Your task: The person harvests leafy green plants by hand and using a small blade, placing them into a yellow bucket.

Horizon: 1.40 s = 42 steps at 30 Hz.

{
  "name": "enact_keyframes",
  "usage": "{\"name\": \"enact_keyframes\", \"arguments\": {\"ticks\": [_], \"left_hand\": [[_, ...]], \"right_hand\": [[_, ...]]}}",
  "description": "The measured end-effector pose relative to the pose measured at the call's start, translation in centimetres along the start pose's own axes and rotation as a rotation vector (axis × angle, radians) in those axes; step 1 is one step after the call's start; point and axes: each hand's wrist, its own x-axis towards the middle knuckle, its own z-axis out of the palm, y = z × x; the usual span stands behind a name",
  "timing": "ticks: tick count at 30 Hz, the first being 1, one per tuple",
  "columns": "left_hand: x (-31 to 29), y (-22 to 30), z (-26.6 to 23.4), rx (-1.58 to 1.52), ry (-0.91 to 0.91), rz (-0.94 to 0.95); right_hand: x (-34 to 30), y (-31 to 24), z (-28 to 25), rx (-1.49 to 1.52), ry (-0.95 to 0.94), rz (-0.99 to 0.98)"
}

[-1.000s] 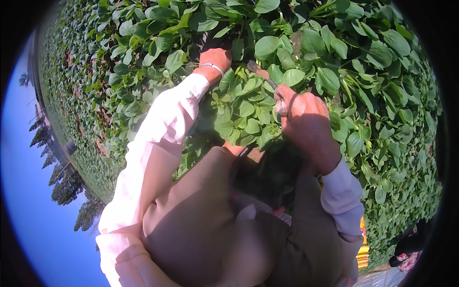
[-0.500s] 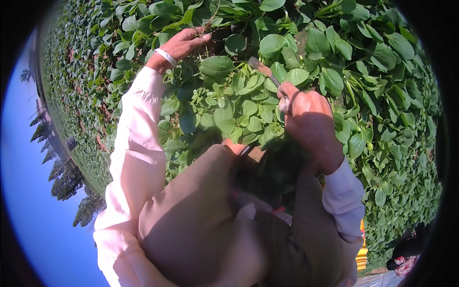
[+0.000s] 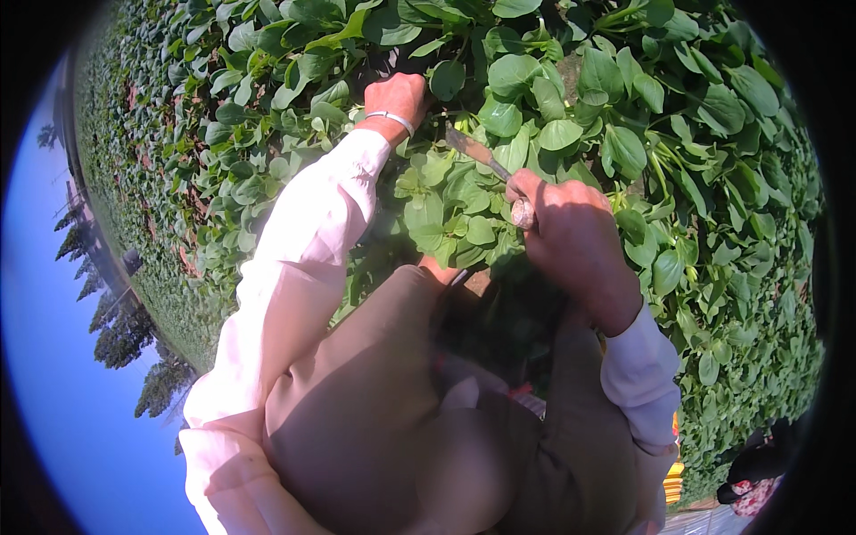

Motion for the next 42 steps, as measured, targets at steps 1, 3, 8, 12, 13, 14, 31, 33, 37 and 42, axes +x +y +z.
{"name": "enact_keyframes", "arguments": {"ticks": [1, 3, 8, 12, 13, 14, 31, 33, 37, 42], "left_hand": [[0.1, -0.2, 0.1, -0.014, -0.031, -0.017], [0.7, -1.2, 0.8, -0.044, -0.095, -0.052], [2.4, -3.4, 1.3, -0.494, -0.203, -0.211], [1.3, -4.0, -0.1, -0.515, -0.192, -0.14], [0.6, -3.2, -0.4, -0.259, -0.145, -0.04], [0.2, -2.0, -0.5, -0.143, -0.172, -0.035], [-1.1, -4.6, -1.4, -0.871, -0.134, -0.374], [-0.3, -6.1, 0.9, -0.693, 0.106, -0.115], [-0.1, -1.7, 0.9, -0.204, 0.209, -0.105], [1.0, -0.1, 0.4, 0.008, 0.028, -0.067]], "right_hand": [[0.0, 0.0, -0.1, 0.002, 0.0, 0.001], [-0.1, -0.1, -0.2, 0.048, -0.068, 0.055], [0.1, -0.2, -0.5, 0.107, -0.14, 0.121], [-0.1, -0.2, -0.3, 0.122, -0.142, 0.106], [0.1, -0.2, -0.2, 0.132, -0.12, 0.092], [0.0, -0.1, 0.0, 0.124, -0.124, 0.091], [0.0, 0.1, 0.4, 0.138, -0.165, 0.12], [0.0, -0.1, 0.2, 0.111, -0.144, 0.101], [-0.1, -0.2, 0.1, 0.121, -0.152, 0.121], [-0.1, -0.2, 0.2, 0.136, -0.18, 0.143]]}}
